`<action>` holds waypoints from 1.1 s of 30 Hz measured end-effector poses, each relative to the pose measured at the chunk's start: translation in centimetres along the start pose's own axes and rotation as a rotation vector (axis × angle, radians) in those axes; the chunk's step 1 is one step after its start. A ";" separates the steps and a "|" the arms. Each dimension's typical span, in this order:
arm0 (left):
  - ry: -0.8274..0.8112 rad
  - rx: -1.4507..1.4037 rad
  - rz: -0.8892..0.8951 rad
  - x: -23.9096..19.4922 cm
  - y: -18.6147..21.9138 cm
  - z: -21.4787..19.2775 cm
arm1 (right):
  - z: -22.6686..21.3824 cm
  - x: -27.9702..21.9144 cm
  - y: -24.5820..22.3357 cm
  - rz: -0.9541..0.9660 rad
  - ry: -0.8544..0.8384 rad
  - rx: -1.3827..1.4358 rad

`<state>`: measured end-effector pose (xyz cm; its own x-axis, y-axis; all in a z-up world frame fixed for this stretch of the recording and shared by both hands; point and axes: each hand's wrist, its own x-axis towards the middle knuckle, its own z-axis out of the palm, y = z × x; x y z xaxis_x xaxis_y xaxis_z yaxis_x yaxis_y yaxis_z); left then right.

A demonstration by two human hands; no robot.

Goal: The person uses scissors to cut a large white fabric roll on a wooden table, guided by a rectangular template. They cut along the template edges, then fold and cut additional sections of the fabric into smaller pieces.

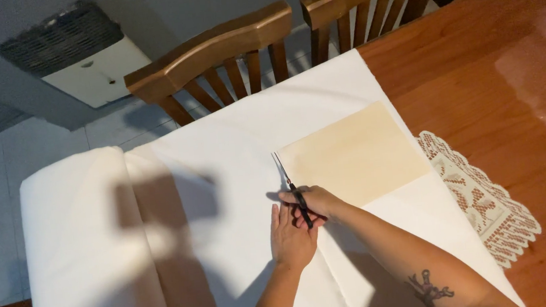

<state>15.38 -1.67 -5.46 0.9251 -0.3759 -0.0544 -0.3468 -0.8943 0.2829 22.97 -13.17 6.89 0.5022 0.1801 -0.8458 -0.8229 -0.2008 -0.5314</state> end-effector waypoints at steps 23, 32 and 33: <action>0.376 -0.357 -0.120 -1.1 -1.0 1.2 | -1.6 2.1 3.1 -0.007 -0.026 -0.181; 0.360 -0.344 -0.105 -1.3 -1.5 1.8 | -0.9 2.5 4.0 -0.003 0.014 -0.164; 0.352 -0.328 -0.086 -1.3 -1.4 1.6 | -1.1 4.3 4.4 -0.026 0.038 -0.152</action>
<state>14.44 -0.35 -7.34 0.9642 -0.1481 0.2201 -0.2516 -0.7738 0.5813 21.79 -14.32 0.89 0.5353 0.1508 -0.8311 -0.7613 -0.3401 -0.5521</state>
